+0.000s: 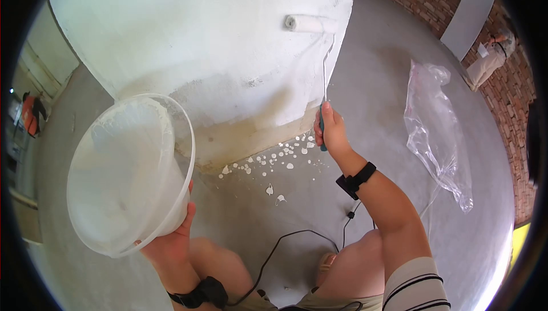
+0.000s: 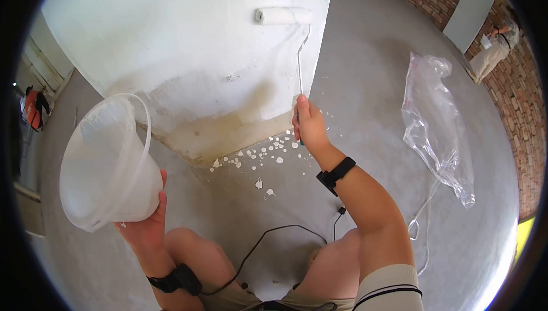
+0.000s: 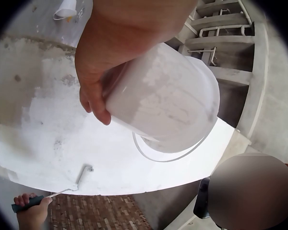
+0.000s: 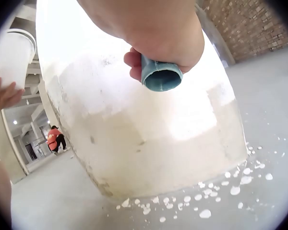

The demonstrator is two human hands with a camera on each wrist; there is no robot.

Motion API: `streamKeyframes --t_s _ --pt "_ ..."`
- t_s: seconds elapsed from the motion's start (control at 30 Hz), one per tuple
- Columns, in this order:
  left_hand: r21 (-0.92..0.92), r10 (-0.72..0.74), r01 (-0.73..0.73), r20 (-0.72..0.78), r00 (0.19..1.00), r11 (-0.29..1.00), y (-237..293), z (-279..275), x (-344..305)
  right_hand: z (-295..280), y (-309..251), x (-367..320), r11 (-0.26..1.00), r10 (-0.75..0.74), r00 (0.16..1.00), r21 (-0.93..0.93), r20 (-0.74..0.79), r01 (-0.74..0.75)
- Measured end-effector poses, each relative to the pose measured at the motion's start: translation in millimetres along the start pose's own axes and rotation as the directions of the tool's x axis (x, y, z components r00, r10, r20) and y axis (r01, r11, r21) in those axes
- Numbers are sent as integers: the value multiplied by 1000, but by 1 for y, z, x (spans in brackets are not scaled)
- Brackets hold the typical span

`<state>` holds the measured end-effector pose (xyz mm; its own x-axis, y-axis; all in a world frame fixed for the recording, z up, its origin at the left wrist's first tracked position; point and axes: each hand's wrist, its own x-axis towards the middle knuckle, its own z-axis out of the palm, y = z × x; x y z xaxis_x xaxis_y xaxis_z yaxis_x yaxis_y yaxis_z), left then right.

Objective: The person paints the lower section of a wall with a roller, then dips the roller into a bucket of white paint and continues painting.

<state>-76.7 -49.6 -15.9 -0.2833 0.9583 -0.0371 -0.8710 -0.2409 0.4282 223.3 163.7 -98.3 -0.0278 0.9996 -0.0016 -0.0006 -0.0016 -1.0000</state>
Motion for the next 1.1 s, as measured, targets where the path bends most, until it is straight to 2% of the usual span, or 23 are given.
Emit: streamKeyframes --t_s 0.1,0.27,0.47,0.63,0.77,0.83,1.1 --pt "-2 20 -20 -18 1000 1000 3 1 -2 0 -2 5 999 -38 999 -12 -2 38" --pt "0 23 -23 -7 1000 1000 5 -2 -1 3 20 -3 1000 -13 1000 -7 -9 13" --pt "1 14 -14 0 1000 1000 6 -1 -2 -9 62 -15 991 64 998 -112 -25 -67" --pt "-6 -34 34 36 999 999 7 0 -2 -19 90 -29 963 197 980 -191 27 -188" --pt "1 15 -15 7 1000 1000 7 0 -3 -25 108 -35 937 253 967 -253 14 -241" --pt "-7 -28 29 48 998 1000 8 1 -4 -29 114 -37 914 304 953 -281 0 -291" --pt "-18 -34 35 51 998 999 8 3 -8 -36 118 -38 891 329 944 -331 3 -310"
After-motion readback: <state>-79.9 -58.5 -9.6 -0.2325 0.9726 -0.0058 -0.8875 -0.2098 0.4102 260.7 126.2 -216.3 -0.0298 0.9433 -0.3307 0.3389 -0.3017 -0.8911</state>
